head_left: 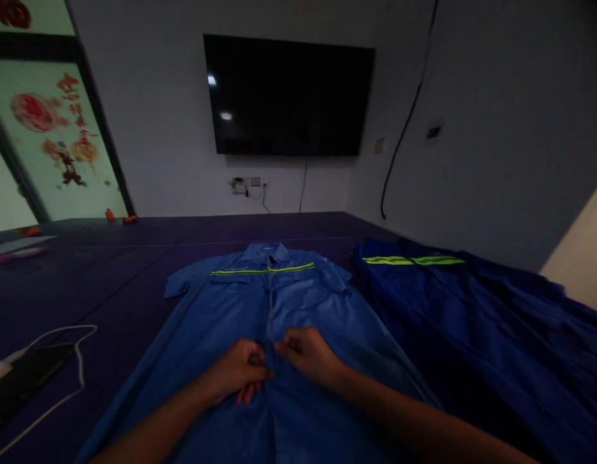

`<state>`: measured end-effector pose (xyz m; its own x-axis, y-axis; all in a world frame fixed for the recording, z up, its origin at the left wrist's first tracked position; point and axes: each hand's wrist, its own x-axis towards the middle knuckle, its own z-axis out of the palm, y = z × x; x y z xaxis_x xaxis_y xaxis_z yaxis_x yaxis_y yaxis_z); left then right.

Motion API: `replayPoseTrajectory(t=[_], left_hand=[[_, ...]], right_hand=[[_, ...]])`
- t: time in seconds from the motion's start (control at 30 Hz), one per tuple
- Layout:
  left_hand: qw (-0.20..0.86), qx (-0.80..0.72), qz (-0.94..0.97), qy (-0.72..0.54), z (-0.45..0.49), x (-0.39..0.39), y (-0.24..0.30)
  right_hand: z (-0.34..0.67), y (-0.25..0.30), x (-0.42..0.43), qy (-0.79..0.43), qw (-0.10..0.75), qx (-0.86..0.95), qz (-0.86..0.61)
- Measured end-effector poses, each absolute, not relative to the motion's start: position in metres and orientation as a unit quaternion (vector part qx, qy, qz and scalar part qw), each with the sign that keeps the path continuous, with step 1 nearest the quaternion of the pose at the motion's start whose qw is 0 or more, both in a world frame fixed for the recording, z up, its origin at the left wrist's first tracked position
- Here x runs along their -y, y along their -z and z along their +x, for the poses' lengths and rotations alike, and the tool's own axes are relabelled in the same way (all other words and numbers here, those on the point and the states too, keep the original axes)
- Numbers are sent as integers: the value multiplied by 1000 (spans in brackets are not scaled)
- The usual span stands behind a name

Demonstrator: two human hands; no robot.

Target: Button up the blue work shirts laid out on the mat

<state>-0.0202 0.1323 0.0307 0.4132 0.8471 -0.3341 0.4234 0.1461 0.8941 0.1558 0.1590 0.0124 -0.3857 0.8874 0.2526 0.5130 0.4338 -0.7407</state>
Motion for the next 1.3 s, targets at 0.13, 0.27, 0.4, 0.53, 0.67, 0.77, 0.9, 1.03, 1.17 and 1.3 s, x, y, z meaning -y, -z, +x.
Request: replayPoseTrajectory(t=[0.13, 0.27, 0.4, 0.53, 0.67, 0.77, 0.9, 1.03, 1.17, 1.3], left_hand=[[534, -547, 626, -156, -19, -131, -33], [514, -574, 619, -154, -18, -126, -36], [525, -584, 588, -195, -13, -122, -37], [549, -570, 566, -232, -11, -122, -34], [564, -546, 565, -254, -13, -123, -30], [570, -532, 573, -253, -13, -124, -28], [563, -535, 578, -248, -13, -124, -27], [562, -535, 579, -251, -12, -125, -24], [553, -533, 590, -247, -12, -126, -22], [535, -536, 615, -218, -13, -127, -26]], right_hand=[[157, -20, -141, -253, 239, 829, -438], [156, -27, -135, -287, 199, 818, -456], [156, -25, -133, -316, 220, 797, -465], [156, -22, -135, -346, 241, 779, -464], [155, -23, -137, -363, 237, 775, -460], [155, -23, -137, -359, 224, 779, -463], [156, -24, -136, -331, 210, 801, -453], [156, -25, -135, -302, 187, 821, -447], [157, -29, -132, -256, 166, 852, -425], [157, -33, -130, -215, 142, 870, -420]])
